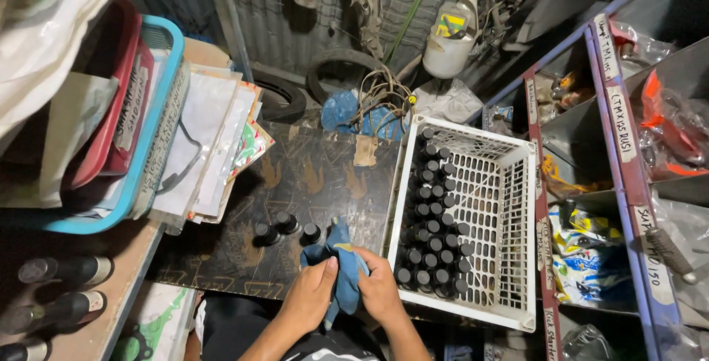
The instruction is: Cleaning several small black cylindrical motorcycle parts using a blue cloth in a workshop setting.
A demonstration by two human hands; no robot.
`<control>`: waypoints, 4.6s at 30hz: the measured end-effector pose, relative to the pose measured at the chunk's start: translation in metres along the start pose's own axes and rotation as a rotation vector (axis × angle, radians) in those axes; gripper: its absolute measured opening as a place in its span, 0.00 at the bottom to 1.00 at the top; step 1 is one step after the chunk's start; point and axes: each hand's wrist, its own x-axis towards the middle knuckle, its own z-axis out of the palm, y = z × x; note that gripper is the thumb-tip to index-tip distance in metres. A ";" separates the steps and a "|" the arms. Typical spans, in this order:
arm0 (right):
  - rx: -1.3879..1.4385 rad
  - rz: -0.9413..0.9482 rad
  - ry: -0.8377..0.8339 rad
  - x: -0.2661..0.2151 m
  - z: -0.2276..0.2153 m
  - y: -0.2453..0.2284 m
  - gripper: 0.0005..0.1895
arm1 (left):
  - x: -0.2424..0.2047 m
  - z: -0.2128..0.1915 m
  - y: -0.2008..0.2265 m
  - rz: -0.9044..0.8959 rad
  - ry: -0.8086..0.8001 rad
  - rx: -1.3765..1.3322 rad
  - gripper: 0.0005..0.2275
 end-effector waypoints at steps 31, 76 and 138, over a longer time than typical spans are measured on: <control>0.021 -0.040 0.082 -0.023 0.039 0.017 0.24 | -0.022 -0.019 -0.041 0.249 -0.057 -0.175 0.22; 0.031 0.030 0.044 -0.001 0.016 0.010 0.23 | -0.001 -0.014 -0.025 0.133 -0.052 -0.193 0.13; 0.050 -0.154 -0.046 0.033 -0.010 0.005 0.13 | 0.014 0.009 0.012 0.206 0.219 -0.097 0.13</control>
